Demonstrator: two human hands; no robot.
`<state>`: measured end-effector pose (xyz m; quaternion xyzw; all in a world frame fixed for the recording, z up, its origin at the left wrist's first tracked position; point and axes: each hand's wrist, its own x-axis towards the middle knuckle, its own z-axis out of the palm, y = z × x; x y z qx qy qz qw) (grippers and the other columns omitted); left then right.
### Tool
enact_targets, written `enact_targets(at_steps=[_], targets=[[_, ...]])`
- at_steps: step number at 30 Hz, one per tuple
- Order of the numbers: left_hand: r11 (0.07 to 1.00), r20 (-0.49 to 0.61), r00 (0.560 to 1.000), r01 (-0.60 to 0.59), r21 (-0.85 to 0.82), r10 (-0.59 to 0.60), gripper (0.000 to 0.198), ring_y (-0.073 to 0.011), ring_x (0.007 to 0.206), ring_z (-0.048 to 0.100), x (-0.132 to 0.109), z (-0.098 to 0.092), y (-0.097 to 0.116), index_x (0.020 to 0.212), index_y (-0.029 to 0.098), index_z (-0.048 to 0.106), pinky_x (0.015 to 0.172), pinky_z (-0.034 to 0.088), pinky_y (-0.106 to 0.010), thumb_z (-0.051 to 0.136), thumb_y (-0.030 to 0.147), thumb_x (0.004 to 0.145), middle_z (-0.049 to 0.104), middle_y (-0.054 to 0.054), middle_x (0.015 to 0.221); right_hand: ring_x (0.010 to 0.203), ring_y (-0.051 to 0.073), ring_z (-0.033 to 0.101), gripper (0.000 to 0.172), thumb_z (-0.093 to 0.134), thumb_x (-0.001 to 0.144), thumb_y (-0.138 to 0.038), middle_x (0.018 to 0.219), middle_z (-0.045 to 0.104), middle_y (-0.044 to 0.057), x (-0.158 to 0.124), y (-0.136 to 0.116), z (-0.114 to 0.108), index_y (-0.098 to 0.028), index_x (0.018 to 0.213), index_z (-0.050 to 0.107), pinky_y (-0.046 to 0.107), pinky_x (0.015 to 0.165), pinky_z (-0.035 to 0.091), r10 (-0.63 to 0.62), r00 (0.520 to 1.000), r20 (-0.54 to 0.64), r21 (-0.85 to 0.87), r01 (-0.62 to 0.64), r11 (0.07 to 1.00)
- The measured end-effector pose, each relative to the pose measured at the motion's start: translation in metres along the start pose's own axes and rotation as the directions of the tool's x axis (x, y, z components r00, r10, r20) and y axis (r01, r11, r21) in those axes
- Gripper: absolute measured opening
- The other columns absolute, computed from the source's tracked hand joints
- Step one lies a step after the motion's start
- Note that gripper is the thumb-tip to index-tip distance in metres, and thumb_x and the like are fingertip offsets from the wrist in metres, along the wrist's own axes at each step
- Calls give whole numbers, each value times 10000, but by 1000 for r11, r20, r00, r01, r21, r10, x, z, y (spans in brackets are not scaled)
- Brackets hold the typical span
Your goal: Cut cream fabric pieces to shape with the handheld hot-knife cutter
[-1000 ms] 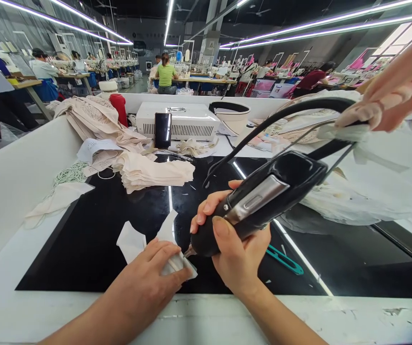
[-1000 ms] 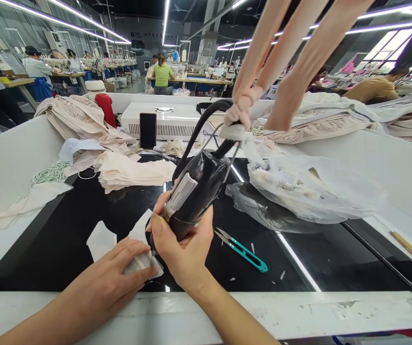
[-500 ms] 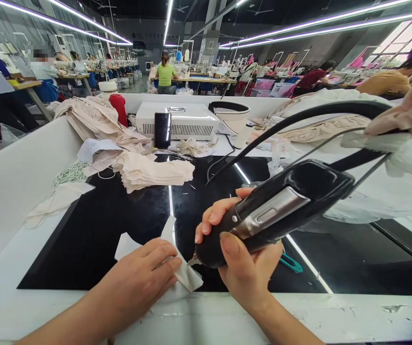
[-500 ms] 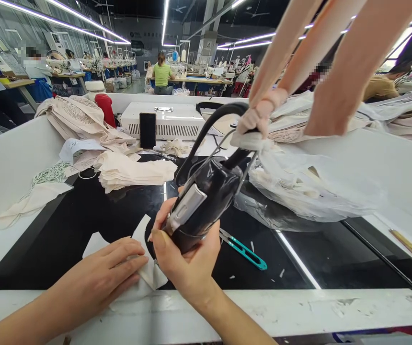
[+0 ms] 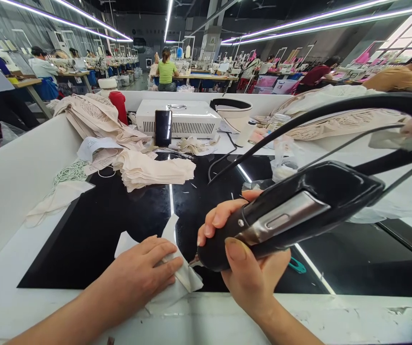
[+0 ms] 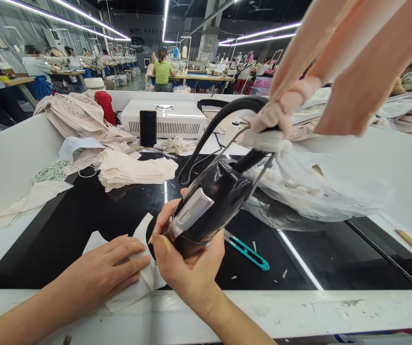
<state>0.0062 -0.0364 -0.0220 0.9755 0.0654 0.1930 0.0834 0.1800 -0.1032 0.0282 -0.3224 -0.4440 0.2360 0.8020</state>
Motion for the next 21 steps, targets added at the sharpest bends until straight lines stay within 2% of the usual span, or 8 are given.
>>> enact_targets(at_steps=[5,12,21], targets=[[1000,0,1000,16,-15,-16,206,-272,1059,648,-1,3,2,1216,137,593,898,604,-418,526,143,1022,633,-132,1180,619,122,603,386,792,864,-288,841,629,-22,2,2,0,-294,1197,595,251,497,569,-9,1000,6,23,9,1000],[998,18,999,38,-40,-38,217,-260,1068,640,-2,4,6,1215,146,591,934,595,-412,530,120,1008,624,-125,1168,571,118,612,442,824,832,-335,827,624,-35,7,10,4,-290,1188,567,256,479,564,-14,999,-33,3,14,1000],[996,11,997,80,-38,-80,249,-273,1122,644,-4,3,6,1252,173,613,919,618,-401,560,175,1009,595,-151,1247,572,115,616,425,800,853,-329,837,623,-43,8,12,6,-284,1185,538,258,480,556,0,999,-38,-30,-1,1000]])
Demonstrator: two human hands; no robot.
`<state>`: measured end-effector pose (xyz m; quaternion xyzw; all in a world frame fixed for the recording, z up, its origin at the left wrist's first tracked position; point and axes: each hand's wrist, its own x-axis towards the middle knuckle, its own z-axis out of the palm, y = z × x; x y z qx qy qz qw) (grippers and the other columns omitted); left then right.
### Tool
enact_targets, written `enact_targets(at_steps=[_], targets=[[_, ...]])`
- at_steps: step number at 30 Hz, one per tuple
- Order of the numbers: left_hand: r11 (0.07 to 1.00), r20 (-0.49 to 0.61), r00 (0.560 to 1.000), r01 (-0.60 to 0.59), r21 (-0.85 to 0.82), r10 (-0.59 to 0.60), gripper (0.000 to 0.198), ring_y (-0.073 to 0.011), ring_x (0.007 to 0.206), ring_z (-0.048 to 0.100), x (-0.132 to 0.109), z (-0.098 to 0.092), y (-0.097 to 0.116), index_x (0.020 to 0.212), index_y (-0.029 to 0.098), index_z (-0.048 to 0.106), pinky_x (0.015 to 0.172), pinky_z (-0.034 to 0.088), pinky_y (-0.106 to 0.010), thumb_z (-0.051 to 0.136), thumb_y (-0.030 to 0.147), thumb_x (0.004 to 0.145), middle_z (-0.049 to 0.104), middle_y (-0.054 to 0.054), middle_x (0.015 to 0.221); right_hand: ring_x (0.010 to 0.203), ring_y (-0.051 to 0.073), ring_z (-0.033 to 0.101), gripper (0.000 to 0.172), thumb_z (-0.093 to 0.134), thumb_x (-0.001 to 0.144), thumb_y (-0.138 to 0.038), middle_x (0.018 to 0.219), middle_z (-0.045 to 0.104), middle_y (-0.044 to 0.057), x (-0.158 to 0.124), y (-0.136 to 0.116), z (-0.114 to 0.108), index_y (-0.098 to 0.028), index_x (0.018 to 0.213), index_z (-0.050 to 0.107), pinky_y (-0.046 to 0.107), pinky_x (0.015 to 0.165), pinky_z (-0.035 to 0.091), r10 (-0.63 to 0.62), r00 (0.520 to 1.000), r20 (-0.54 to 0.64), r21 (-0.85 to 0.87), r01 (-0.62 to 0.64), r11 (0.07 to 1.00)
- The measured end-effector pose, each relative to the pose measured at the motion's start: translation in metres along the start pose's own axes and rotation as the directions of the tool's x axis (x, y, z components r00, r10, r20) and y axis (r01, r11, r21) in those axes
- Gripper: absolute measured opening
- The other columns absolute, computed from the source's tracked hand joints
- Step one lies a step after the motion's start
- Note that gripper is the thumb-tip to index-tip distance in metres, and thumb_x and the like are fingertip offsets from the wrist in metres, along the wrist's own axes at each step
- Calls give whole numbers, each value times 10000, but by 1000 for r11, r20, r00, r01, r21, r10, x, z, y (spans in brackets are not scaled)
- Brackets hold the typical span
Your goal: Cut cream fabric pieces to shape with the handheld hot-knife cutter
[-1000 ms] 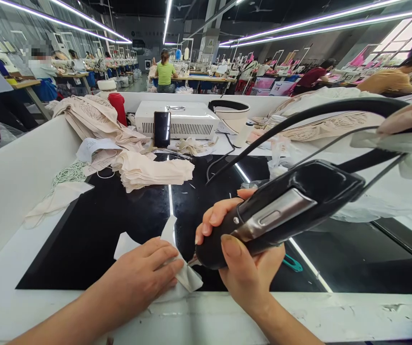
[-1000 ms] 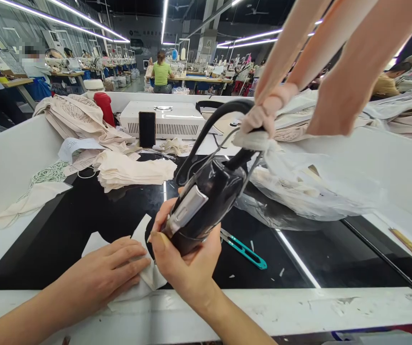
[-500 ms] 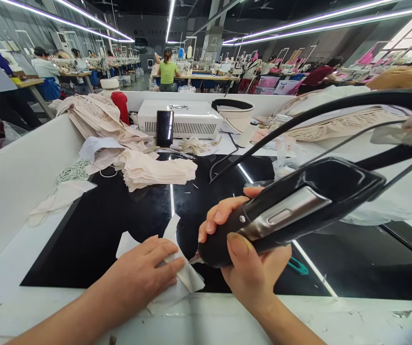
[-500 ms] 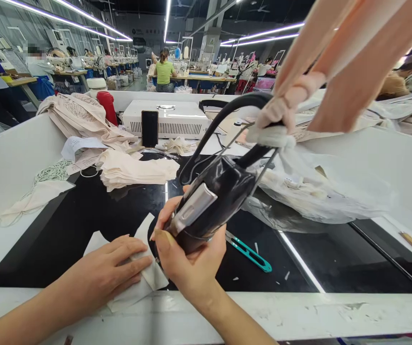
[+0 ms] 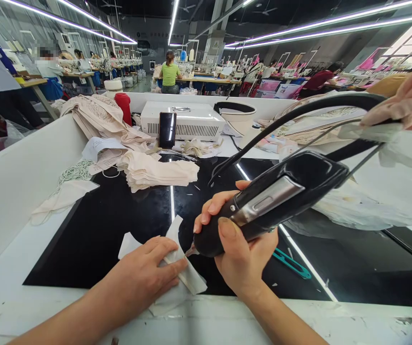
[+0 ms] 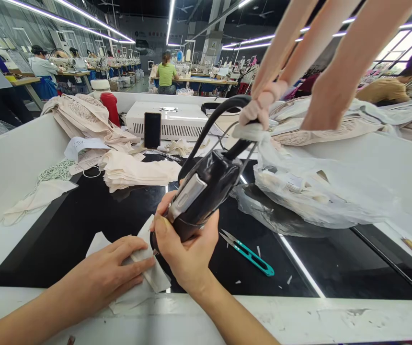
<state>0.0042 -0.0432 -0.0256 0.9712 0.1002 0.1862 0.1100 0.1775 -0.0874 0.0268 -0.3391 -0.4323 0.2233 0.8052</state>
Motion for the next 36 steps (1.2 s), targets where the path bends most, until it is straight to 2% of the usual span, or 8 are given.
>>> enact_targets(at_steps=[4,9,12,14,18,24,29,36], targets=[[1000,-23,1000,10,20,-10,224,-258,1081,659,2,1,4,1221,173,622,885,633,-378,547,168,1010,616,-138,1218,584,117,614,452,820,834,-335,843,627,-39,1,4,1,-285,1185,540,266,496,564,5,1000,4,22,-5,1000],[989,-83,996,20,148,-7,253,-276,1100,667,-1,8,20,1239,124,613,897,632,-384,484,232,1049,653,-151,1184,607,109,626,277,771,881,-271,864,638,-37,-1,4,0,-274,1078,575,252,508,567,12,999,38,21,-12,1000],[972,-100,994,-9,236,34,323,-276,1111,668,-1,7,24,1255,51,592,955,607,-388,385,226,1079,663,-177,1184,597,110,620,351,789,863,-271,845,641,-37,-1,1,0,-275,1140,573,249,495,569,10,999,35,37,-11,999],[970,-92,994,-33,241,57,282,-270,1111,665,2,2,18,1205,39,604,1014,576,-407,390,151,1060,672,-173,1159,589,111,614,412,809,845,-286,832,641,-36,-2,0,1,-275,1176,564,248,486,567,3,1000,29,47,-4,999],[984,-16,992,-123,126,125,257,-252,1188,628,12,-8,-11,1151,83,616,1106,511,-415,468,2,957,658,-147,1205,574,116,606,381,826,828,-337,818,628,-34,-1,-1,2,-270,1094,561,254,468,562,-12,1000,23,14,11,1000],[974,91,971,-226,19,223,361,-230,1183,622,12,-4,-47,1227,91,598,1063,542,-367,452,-20,916,658,-127,1222,574,120,595,453,824,828,-347,814,622,-31,-2,-1,2,-276,1171,536,255,453,541,-2,1000,19,14,1,1000],[979,103,974,-204,14,202,371,-211,1196,628,6,-8,-49,1284,140,580,1023,562,-346,454,15,958,650,-120,1264,573,125,597,467,827,826,-360,808,615,-28,-3,-2,0,-279,1183,537,270,467,555,1,1000,3,-10,-1,1000],[966,89,966,-250,66,244,303,-243,1152,655,5,-13,-45,1257,181,609,1008,561,-369,467,103,1000,635,-131,1275,553,134,591,426,813,831,-338,820,622,-19,-2,-2,-1,-312,1183,574,283,463,554,-1,1000,21,5,1,1000]])
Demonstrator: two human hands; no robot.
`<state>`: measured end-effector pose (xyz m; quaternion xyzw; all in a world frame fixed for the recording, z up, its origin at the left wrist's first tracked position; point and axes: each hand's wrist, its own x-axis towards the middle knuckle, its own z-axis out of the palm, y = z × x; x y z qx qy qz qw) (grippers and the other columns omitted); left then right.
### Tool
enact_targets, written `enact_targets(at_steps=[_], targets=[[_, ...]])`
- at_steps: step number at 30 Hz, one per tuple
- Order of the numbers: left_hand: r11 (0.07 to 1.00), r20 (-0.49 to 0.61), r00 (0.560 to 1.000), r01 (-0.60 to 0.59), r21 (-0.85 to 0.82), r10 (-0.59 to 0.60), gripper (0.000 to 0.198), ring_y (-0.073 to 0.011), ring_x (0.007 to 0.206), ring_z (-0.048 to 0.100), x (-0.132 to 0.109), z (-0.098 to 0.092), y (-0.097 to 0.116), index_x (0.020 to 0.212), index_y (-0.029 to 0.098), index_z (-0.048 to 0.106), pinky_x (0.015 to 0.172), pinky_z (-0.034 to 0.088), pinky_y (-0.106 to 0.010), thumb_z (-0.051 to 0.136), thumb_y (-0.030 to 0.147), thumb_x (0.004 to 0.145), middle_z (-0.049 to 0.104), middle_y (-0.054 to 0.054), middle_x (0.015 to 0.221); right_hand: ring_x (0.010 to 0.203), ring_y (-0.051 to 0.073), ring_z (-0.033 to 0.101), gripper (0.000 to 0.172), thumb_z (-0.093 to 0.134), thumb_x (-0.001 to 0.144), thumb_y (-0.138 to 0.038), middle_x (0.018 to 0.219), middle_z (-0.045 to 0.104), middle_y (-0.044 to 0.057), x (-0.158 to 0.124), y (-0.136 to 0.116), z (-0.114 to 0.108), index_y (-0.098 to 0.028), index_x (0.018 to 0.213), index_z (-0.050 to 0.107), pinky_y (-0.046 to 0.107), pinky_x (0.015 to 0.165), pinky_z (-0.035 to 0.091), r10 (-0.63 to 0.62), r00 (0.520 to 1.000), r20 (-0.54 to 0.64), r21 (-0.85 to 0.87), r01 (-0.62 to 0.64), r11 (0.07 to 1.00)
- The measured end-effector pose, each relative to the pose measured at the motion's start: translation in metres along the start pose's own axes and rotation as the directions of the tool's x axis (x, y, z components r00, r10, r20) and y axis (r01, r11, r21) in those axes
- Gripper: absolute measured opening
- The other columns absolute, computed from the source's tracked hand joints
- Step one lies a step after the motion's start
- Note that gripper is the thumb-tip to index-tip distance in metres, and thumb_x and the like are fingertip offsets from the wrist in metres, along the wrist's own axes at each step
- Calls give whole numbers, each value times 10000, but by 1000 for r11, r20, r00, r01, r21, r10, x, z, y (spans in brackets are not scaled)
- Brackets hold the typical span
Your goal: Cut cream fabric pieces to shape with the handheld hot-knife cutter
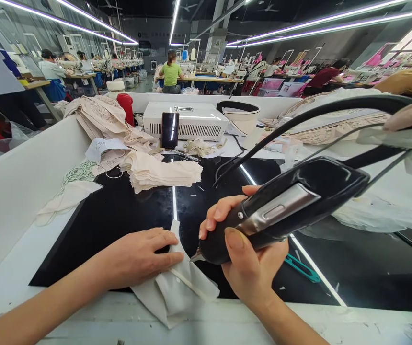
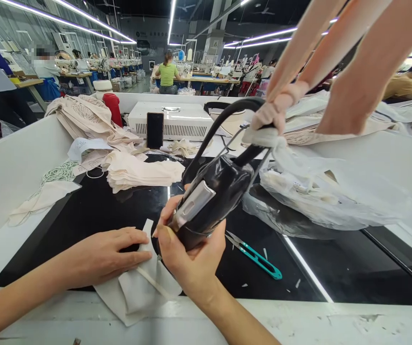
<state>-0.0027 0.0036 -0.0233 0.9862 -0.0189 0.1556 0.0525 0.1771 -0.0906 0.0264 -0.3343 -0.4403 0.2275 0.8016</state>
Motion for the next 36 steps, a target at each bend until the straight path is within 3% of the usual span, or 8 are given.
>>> enact_targets(at_steps=[13,24,31,36], targets=[[1000,-46,999,20,-10,-21,282,-221,1100,673,1,2,2,1249,195,627,977,572,-347,465,145,1023,649,-130,1243,554,121,588,475,820,819,-372,827,607,-38,7,8,4,-292,1183,526,278,479,557,18,999,-32,-32,-19,999],[999,-45,998,34,-13,-35,281,-219,1136,642,1,4,2,1261,209,618,981,549,-311,455,165,1037,637,-104,1259,579,107,621,384,786,854,-301,850,631,-57,11,15,7,-295,1151,542,258,518,564,1,1000,-17,-6,-1,1000],[993,-6,996,91,-72,-91,287,-262,1259,602,1,3,4,1283,235,630,1006,562,-368,500,186,1032,596,-132,1335,577,104,626,263,740,885,-262,861,640,-56,11,17,8,-277,1029,520,255,504,555,-4,1000,3,-27,4,1000],[990,6,994,109,-84,-109,281,-283,1277,601,1,1,3,1274,244,647,1013,566,-396,469,241,1057,589,-151,1373,564,105,621,308,761,854,-269,839,635,-60,17,21,8,-278,1038,514,258,503,558,-45,999,-18,-49,44,998]])
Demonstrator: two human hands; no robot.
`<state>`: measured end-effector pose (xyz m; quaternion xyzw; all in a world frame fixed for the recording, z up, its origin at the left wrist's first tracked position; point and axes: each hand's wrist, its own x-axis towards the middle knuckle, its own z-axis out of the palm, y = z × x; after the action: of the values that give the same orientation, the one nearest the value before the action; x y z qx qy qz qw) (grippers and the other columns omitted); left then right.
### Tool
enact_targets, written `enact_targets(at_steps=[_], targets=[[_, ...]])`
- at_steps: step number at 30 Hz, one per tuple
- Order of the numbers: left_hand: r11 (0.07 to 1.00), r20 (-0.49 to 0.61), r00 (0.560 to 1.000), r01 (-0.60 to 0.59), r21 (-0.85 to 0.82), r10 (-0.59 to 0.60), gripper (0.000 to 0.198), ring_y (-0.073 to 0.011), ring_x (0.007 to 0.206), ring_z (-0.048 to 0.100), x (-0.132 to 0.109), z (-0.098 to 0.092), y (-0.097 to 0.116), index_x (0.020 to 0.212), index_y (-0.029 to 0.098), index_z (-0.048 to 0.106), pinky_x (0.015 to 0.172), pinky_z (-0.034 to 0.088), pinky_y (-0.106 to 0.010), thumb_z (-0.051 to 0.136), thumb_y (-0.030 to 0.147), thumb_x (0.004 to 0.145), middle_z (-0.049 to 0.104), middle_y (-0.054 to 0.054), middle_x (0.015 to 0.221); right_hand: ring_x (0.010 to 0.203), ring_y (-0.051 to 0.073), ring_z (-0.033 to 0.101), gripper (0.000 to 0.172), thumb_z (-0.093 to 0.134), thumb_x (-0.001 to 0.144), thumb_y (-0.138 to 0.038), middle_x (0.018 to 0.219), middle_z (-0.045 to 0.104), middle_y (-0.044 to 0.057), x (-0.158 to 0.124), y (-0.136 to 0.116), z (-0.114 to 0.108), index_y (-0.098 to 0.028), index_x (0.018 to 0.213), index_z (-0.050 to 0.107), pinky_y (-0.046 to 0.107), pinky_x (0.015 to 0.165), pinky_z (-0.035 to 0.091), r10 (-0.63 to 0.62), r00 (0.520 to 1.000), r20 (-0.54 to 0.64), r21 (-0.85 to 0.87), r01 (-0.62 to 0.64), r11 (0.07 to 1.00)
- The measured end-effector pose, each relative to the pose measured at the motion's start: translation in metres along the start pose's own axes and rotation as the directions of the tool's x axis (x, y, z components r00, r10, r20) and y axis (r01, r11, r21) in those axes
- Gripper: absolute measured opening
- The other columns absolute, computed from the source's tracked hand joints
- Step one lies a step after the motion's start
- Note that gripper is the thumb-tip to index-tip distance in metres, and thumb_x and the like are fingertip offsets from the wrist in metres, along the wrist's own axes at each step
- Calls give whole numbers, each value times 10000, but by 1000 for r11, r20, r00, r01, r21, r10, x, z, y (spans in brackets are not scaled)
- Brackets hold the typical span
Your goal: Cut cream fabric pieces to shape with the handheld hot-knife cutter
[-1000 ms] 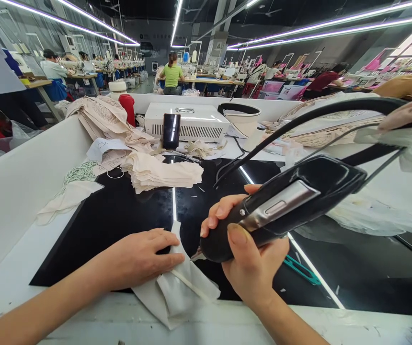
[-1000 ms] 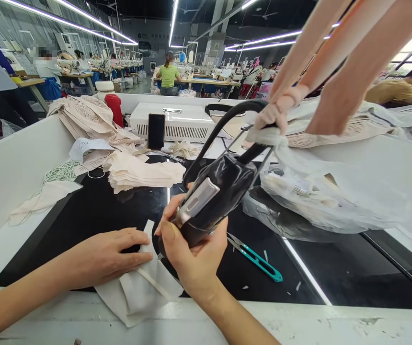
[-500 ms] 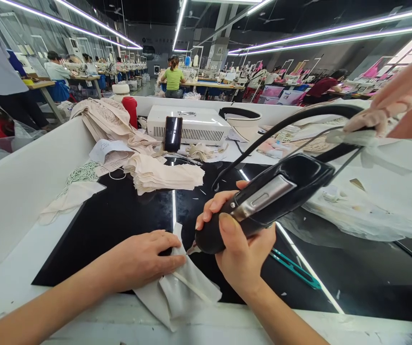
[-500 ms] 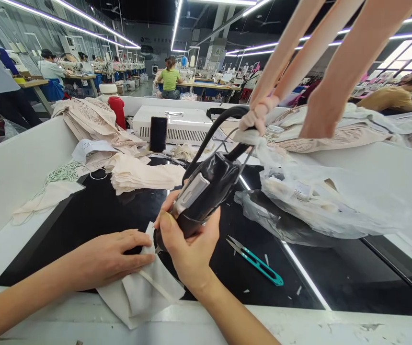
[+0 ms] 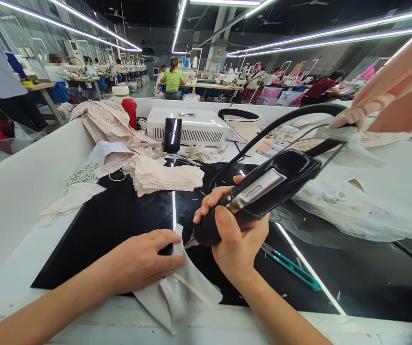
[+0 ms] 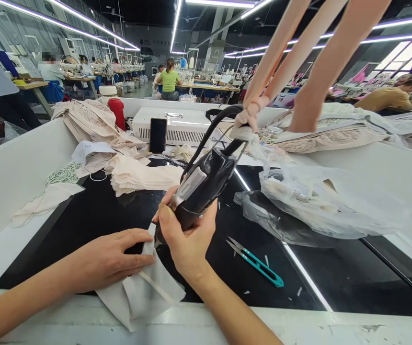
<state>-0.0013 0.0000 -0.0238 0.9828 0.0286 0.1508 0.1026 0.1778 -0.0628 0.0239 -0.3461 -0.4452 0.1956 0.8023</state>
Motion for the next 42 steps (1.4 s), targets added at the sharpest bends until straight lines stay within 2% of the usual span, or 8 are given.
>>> enact_targets(at_steps=[3,10,13,16,20,27,34,42], targets=[[1000,8,1000,2,3,-2,292,-290,1276,606,1,-1,0,1272,245,656,1016,566,-404,454,246,1061,591,-160,1382,560,104,614,343,767,842,-274,839,632,-59,2,3,2,-286,1077,518,259,503,563,-4,1000,-7,-3,4,1000],[997,55,998,41,-71,-37,327,-301,1351,550,0,-4,2,1344,241,616,1087,520,-443,491,222,1042,554,-157,1457,585,100,618,279,733,880,-228,854,649,-58,-1,4,0,-295,1079,549,256,529,568,-7,1000,7,-11,7,1000],[969,73,984,171,-178,-161,392,-258,1404,503,0,-5,2,1430,234,523,1148,470,-426,511,219,1039,555,-120,1480,581,98,620,310,757,864,-226,865,653,-54,-1,3,-2,-299,1094,563,248,518,564,-3,1000,15,11,3,1000],[908,107,937,348,-235,-332,469,-250,1474,418,2,-6,2,1472,216,445,1231,348,-482,563,245,1020,532,-111,1517,574,98,619,325,765,855,-222,860,657,-56,0,2,-1,-303,1100,566,244,515,565,-10,1000,10,32,9,999],[861,191,896,439,-255,-400,544,-266,1530,314,11,-7,1,1457,228,444,1272,188,-567,660,270,959,493,-99,1555,590,103,613,317,757,846,-210,849,658,-57,3,3,2,-299,1080,561,245,517,568,1,1000,-6,45,-1,999],[847,235,869,484,-219,-436,634,-282,1546,270,20,-6,3,1463,245,455,1273,99,-603,722,316,892,483,-87,1565,639,113,606,309,761,812,-220,814,643,-63,2,5,10,-280,1023,542,285,614,577,54,999,-6,44,-54,998],[849,274,844,509,-144,-460,670,-301,1544,272,25,-12,8,1467,229,453,1260,110,-633,730,368,873,467,-112,1575,626,124,597,306,763,800,-269,808,627,-53,1,10,13,-264,982,517,328,632,559,80,997,10,1,-80,997],[860,285,844,499,-105,-455,632,-310,1541,279,27,-15,10,1444,233,474,1249,120,-657,724,376,881,448,-108,1590,628,121,599,327,766,792,-267,814,630,-60,0,12,11,-267,991,507,343,673,567,93,996,-5,-8,-93,996]])
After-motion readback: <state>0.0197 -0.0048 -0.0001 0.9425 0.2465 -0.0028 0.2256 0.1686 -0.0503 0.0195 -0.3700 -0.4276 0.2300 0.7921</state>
